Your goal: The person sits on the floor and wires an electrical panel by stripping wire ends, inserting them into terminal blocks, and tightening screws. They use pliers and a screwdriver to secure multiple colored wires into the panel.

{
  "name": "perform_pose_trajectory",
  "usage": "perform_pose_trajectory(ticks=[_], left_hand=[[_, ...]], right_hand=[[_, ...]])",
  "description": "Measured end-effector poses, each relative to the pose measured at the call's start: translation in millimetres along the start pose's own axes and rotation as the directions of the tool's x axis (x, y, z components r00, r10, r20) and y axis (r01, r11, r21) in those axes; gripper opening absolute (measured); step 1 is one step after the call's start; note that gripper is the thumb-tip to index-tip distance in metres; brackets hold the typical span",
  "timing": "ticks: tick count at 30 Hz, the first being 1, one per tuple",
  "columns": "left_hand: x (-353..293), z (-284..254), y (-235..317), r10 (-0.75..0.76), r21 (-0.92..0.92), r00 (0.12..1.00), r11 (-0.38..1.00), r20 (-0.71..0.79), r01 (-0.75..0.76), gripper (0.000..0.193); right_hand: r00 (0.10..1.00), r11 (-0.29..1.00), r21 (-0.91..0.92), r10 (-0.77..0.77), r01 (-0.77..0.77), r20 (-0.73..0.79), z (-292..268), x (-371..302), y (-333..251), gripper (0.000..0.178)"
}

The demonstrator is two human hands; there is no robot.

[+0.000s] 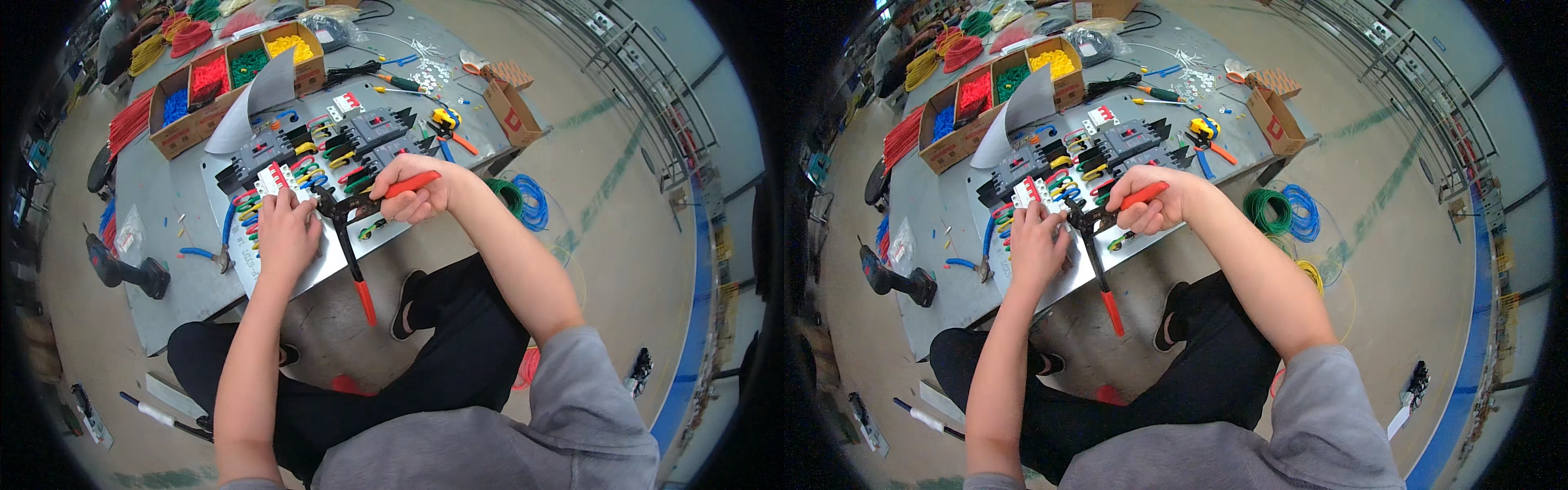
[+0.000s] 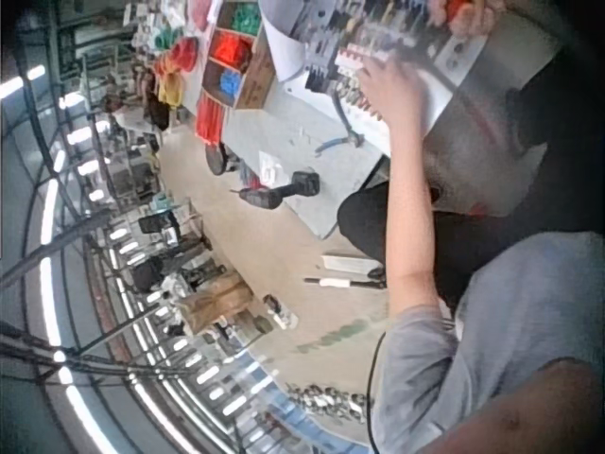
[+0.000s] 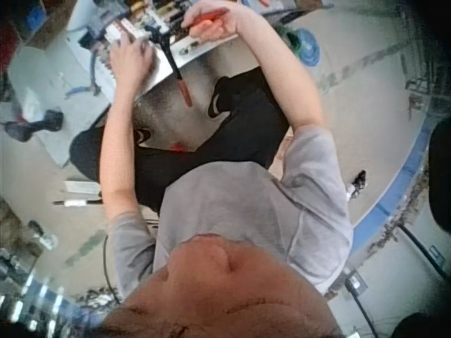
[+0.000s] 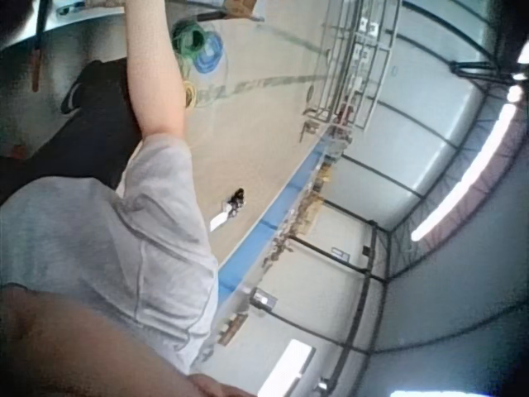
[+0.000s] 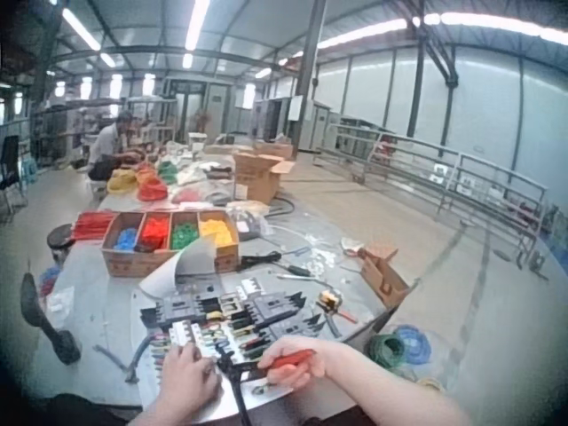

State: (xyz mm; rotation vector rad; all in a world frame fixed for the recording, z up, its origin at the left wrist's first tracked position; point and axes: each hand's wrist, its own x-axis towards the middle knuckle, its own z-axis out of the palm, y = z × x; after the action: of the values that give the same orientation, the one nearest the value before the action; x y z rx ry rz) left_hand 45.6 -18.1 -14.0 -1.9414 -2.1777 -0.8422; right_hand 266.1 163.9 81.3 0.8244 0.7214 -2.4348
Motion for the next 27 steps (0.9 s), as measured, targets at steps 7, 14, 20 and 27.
perform_pose_trajectory(ticks=[7, 14, 20, 27], left_hand=[[12.7, 6.2, -14.6, -0.112, -0.099, 0.994, 0.989, 0.006, 0.112, 0.017], [24.5, 16.1, -5.2, -0.172, -0.066, 0.984, 0.982, 0.055, 0.175, 0.014], [38.6, 10.8, -2.0, -0.099, 0.065, 0.980, 0.994, 0.175, 0.089, 0.018], [79.8, 3.3, -15.1, -0.097, 0.074, 0.824, 0.995, 0.559, 0.067, 0.027]], right_hand=[[0.978, 0.961, -0.276, -0.088, 0.034, -0.187, 29.9, 5.9, 13.3, 0.042], [0.894, 0.849, -0.527, -0.273, 0.049, -0.356, 37.1, -32.0, 57.0, 0.038], [0.907, 0.870, -0.466, -0.316, 0.160, -0.278, 30.1, -57.1, 65.9, 0.013], [0.905, 0.815, -0.551, -0.356, 0.178, -0.233, 18.7, -67.1, 63.3, 0.028]])
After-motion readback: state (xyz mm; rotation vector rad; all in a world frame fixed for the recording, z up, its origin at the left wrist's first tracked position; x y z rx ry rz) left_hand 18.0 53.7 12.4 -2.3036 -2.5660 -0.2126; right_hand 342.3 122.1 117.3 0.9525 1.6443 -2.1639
